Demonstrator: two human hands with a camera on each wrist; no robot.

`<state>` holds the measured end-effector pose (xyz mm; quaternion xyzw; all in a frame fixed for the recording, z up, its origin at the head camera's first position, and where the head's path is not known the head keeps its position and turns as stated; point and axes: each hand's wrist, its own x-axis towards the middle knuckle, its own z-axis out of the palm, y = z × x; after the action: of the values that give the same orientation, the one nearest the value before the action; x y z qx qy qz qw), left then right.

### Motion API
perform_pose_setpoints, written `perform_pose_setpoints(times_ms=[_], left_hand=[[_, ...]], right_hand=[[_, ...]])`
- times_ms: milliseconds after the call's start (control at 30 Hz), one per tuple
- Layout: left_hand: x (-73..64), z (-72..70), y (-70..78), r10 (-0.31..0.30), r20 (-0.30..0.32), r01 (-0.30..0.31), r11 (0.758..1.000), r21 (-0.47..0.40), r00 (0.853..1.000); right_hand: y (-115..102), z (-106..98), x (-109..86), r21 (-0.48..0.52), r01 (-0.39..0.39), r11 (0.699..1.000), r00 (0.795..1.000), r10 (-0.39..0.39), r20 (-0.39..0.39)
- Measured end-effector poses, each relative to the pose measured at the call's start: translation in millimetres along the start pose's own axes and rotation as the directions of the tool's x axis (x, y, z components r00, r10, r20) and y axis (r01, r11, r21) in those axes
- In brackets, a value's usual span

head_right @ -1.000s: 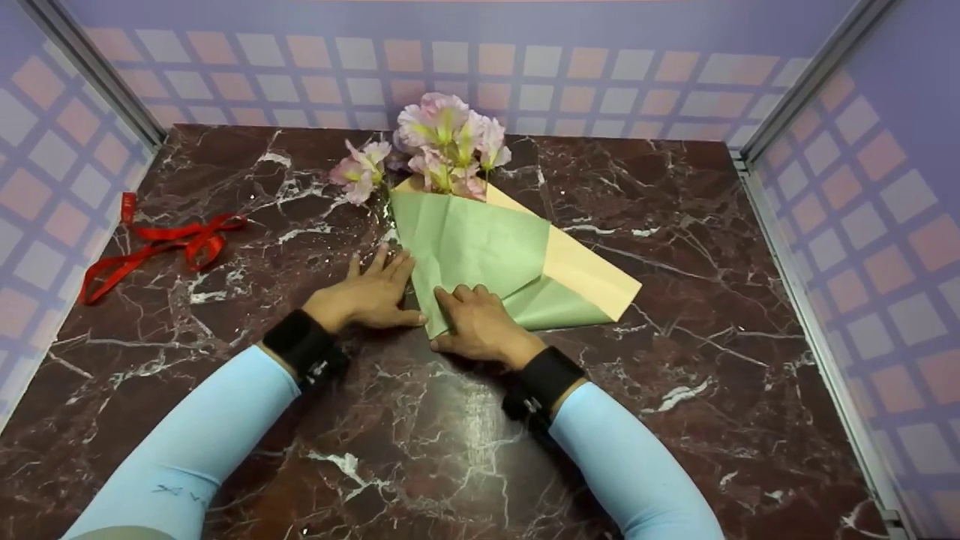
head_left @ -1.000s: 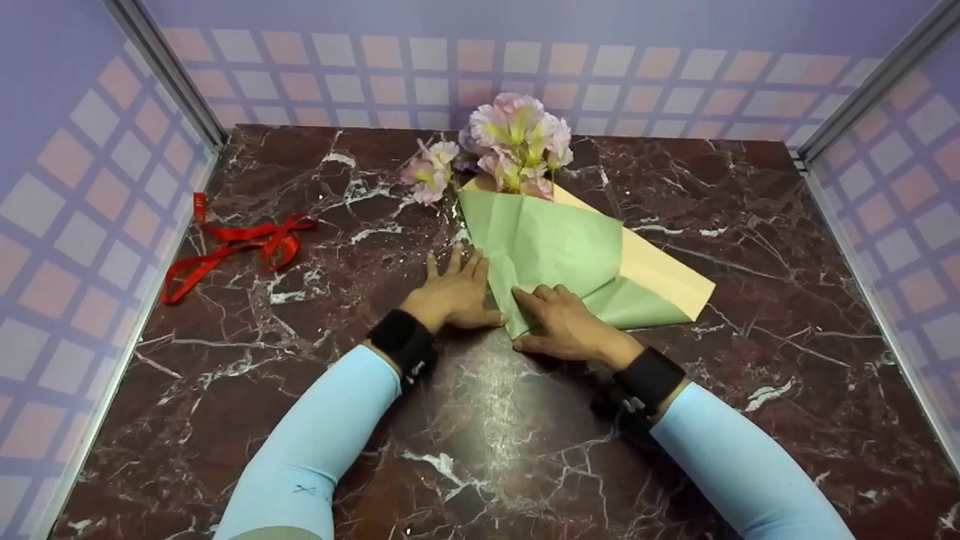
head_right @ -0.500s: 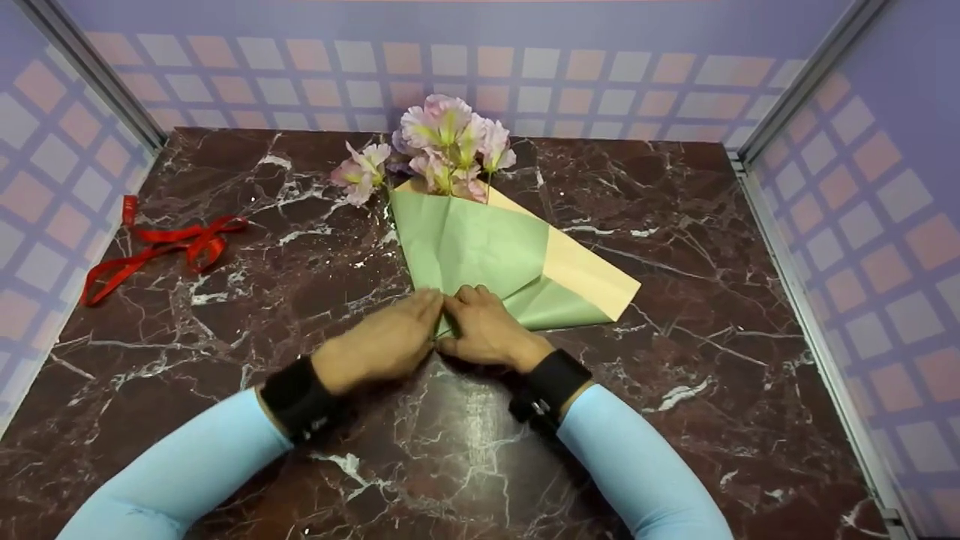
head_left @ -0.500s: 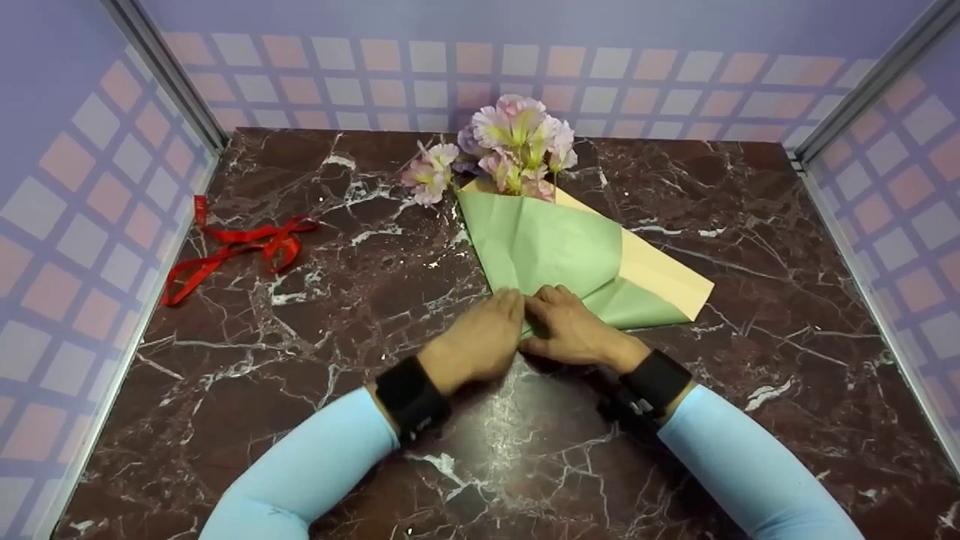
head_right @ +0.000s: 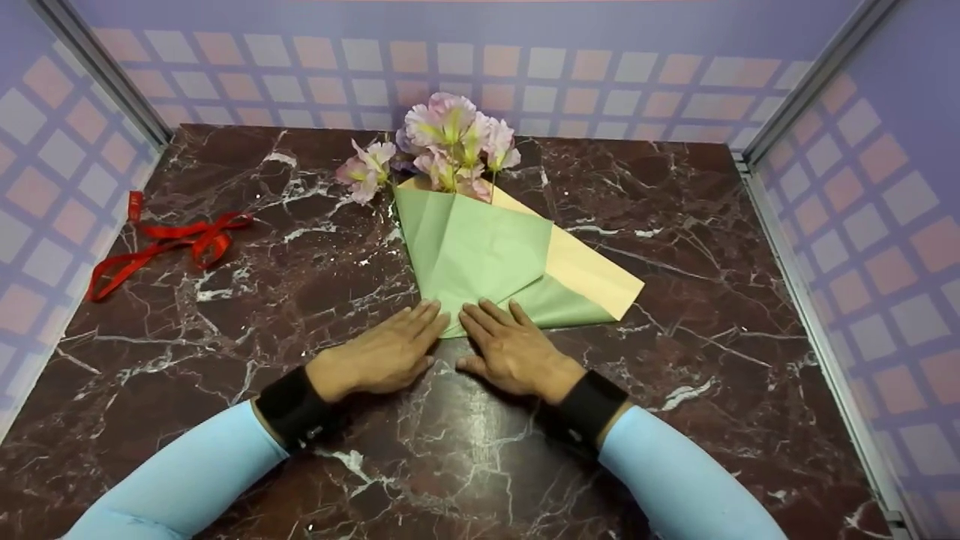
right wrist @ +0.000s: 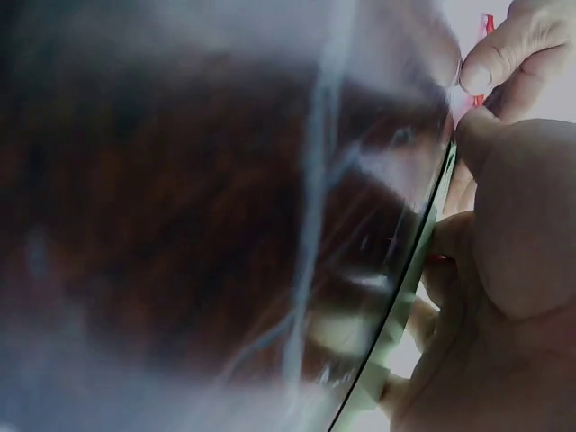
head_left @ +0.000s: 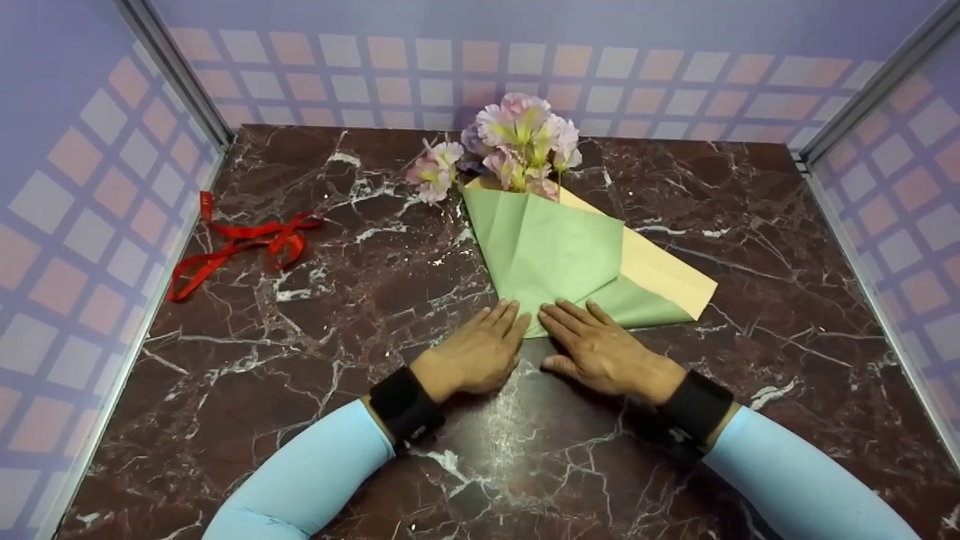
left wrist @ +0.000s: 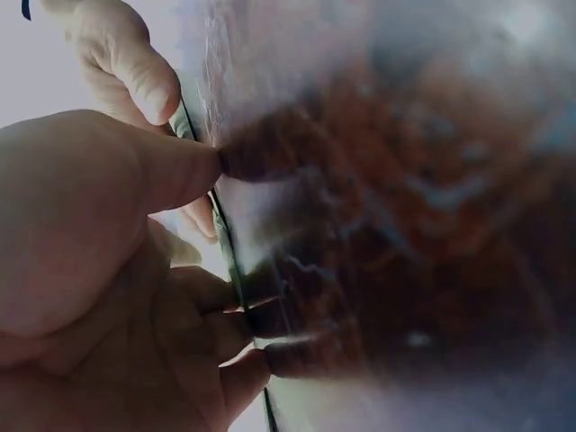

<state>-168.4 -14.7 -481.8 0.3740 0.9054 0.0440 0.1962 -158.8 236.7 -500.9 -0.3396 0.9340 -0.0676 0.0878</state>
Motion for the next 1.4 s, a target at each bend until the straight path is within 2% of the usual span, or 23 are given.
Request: perform_pose_setpoints(times_ms=[167, 233, 333, 400, 533, 600, 667, 733, 767, 800, 833, 867, 933, 1000, 1033, 1100, 1200, 1300, 1400], left_hand=[[2.1, -3.2, 5.1, -0.023, 0.002, 0.023, 1.0, 0.019, 1.0], [3.5, -4.4, 7.4, -0.031, 0.012, 0.031, 0.999, 0.017, 0.999], [4.9, -4.6, 8.9, -0.037, 0.022, 0.037, 0.999, 0.003, 0.999], [4.8, -4.3, 8.7, -0.04, 0.024, 0.04, 0.999, -0.01, 0.999], [5.0, -3.4, 9.0, -0.051, 0.008, 0.051, 0.998, -0.033, 0.999], [5.2, -3.2, 10.6, -0.061, 0.004, 0.061, 0.997, -0.047, 0.998], [5.4, -2.9, 13.1, -0.069, 0.0, 0.069, 0.996, -0.047, 0.998], [5.2, -2.7, 16.1, -0.074, -0.007, 0.073, 0.996, -0.04, 0.997], [5.0, -2.8, 17.6, -0.075, -0.011, 0.074, 0.997, -0.032, 0.997], [4.8, -2.7, 18.8, -0.076, -0.019, 0.076, 0.997, -0.019, 0.997], [4.7, -2.7, 19.8, -0.076, -0.029, 0.076, 0.997, -0.001, 0.997], [4.4, -2.9, 20.6, -0.076, -0.039, 0.077, 0.997, 0.017, 0.996], [4.2, -3.4, 21.4, -0.071, -0.057, 0.074, 0.996, 0.055, 0.996], [4.4, -3.8, 21.6, -0.056, -0.064, 0.061, 0.995, 0.08, 0.996], [4.7, -3.9, 21.6, -0.045, -0.063, 0.051, 0.995, 0.084, 0.997], [5.5, -3.7, 21.5, -0.025, -0.056, 0.03, 0.995, 0.09, 0.998], [6.4, -2.6, 21.5, -0.015, -0.038, 0.018, 0.996, 0.086, 0.999], [6.7, -0.5, 21.5, -0.025, -0.024, 0.027, 0.995, 0.099, 0.999], [7.1, 1.2, 22.1, -0.038, -0.014, 0.04, 0.994, 0.104, 0.999]], right_hand=[[12, -3, -5.8, -0.005, -0.038, 0.999, 0.998, 0.038, 0.039], [27, -5, -12.9, -0.009, -0.066, 0.998, 0.998, 0.066, 0.024], [57, -10, -25.8, -0.006, -0.149, 0.989, 0.989, 0.149, 0.011], [78, -14, -33.9, 0.0, -0.227, 0.974, 0.974, 0.227, 0.007], [112, -26, -48.0, -0.001, -0.402, 0.916, 0.916, 0.402, -0.003], [116, -28, -52.0, -0.014, -0.459, 0.889, 0.886, 0.456, -0.08], [109, -28, -53.0, -0.021, -0.464, 0.886, 0.862, 0.445, -0.242], [91, -23, -51.5, -0.037, -0.417, 0.908, 0.835, 0.367, -0.41], [80, -20, -50.2, -0.041, -0.378, 0.925, 0.824, 0.316, -0.471], [68, -17, -48.8, -0.044, -0.324, 0.945, 0.822, 0.258, -0.508], [56, -14, -47.4, -0.054, -0.265, 0.963, 0.831, 0.2, -0.52], [44, -11, -46.2, -0.062, -0.214, 0.975, 0.852, 0.156, -0.5], [26, -4, -44.2, -0.052, -0.154, 0.987, 0.903, 0.119, -0.414], [14, 0, -43.0, -0.052, -0.154, 0.987, 0.941, 0.131, -0.313], [11, 2, -42.7, -0.063, -0.171, 0.983, 0.95, 0.148, -0.276], [8, 4, -42.7, -0.085, -0.209, 0.974, 0.955, 0.185, -0.234], [6, 5, -42.6, -0.106, -0.228, 0.968, 0.952, 0.199, -0.231], [3, 6, -40.4, -0.137, -0.198, 0.971, 0.961, 0.164, -0.224], [-1, 6, -38.9, -0.153, -0.15, 0.977, 0.976, 0.122, -0.18]])
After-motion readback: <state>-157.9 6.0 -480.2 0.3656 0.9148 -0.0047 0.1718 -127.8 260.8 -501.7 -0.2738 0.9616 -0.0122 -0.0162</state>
